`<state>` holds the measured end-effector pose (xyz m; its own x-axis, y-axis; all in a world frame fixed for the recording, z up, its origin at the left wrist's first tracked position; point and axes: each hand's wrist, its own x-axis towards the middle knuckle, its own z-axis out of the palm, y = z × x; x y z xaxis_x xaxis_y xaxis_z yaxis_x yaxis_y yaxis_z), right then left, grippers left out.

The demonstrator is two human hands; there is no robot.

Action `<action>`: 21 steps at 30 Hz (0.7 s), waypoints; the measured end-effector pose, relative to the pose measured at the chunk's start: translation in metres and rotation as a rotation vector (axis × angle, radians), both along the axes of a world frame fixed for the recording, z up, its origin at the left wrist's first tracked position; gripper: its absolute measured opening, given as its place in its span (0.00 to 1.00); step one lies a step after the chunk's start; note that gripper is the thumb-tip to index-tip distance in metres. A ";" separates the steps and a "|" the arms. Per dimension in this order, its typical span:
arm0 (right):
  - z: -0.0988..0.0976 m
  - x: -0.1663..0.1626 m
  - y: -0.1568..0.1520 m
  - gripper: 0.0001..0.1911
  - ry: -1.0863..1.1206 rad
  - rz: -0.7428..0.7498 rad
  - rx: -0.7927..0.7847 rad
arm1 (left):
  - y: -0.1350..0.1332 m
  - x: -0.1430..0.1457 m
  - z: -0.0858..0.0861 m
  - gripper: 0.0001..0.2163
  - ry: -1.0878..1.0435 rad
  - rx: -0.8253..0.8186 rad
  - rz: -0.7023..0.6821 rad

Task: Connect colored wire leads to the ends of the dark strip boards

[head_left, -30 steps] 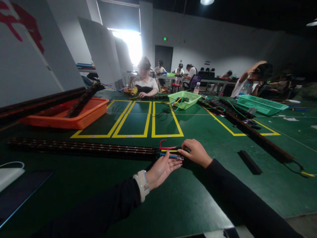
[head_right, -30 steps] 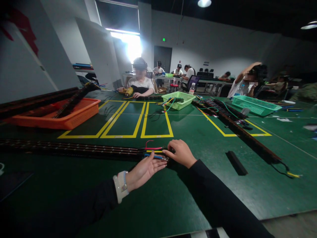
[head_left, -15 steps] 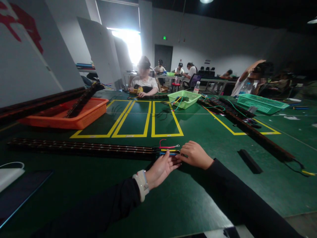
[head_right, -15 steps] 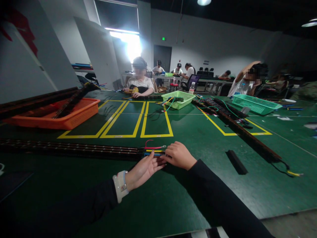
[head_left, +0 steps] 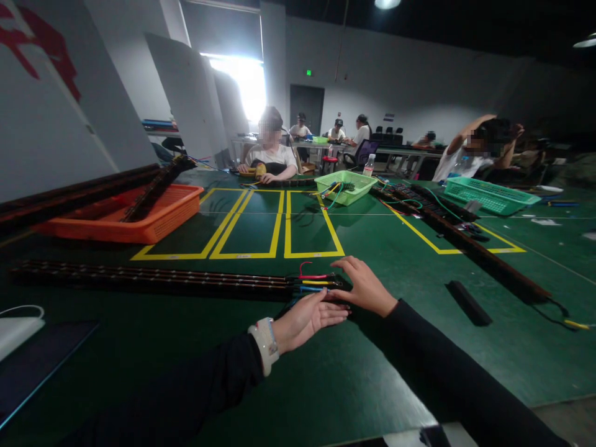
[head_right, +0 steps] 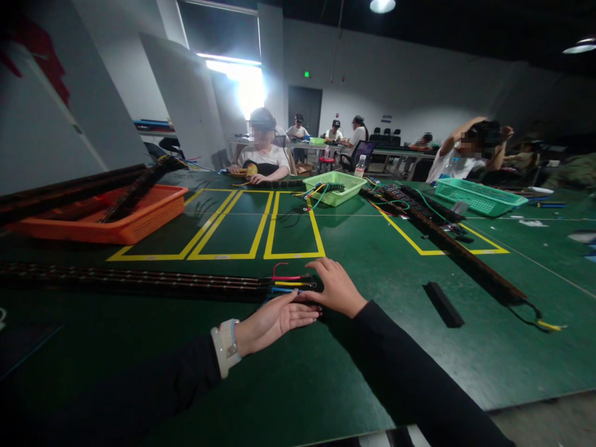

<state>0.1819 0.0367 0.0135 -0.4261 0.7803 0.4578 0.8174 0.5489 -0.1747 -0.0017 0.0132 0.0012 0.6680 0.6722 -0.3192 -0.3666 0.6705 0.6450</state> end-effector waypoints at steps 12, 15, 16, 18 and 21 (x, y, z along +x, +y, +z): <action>-0.019 -0.022 0.006 0.05 0.218 0.008 -0.073 | 0.001 -0.001 -0.003 0.17 -0.074 0.035 0.038; -0.015 -0.023 0.002 0.03 0.125 -0.018 0.031 | 0.002 0.000 -0.006 0.17 -0.135 0.059 0.086; -0.014 -0.023 0.000 0.04 0.064 -0.023 0.080 | 0.002 0.000 -0.006 0.16 -0.147 0.057 0.108; -0.011 -0.024 -0.003 0.06 -0.086 -0.008 0.180 | 0.002 0.001 -0.007 0.14 -0.158 0.043 0.146; -0.006 -0.024 -0.009 0.10 -0.290 0.068 0.287 | 0.003 0.003 -0.008 0.12 -0.178 0.021 0.170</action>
<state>0.1579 0.0277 0.0070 -0.6158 0.6038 0.5062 0.7703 0.5964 0.2256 0.0013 0.0167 -0.0070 0.5891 0.7850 -0.1915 -0.5823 0.5767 0.5730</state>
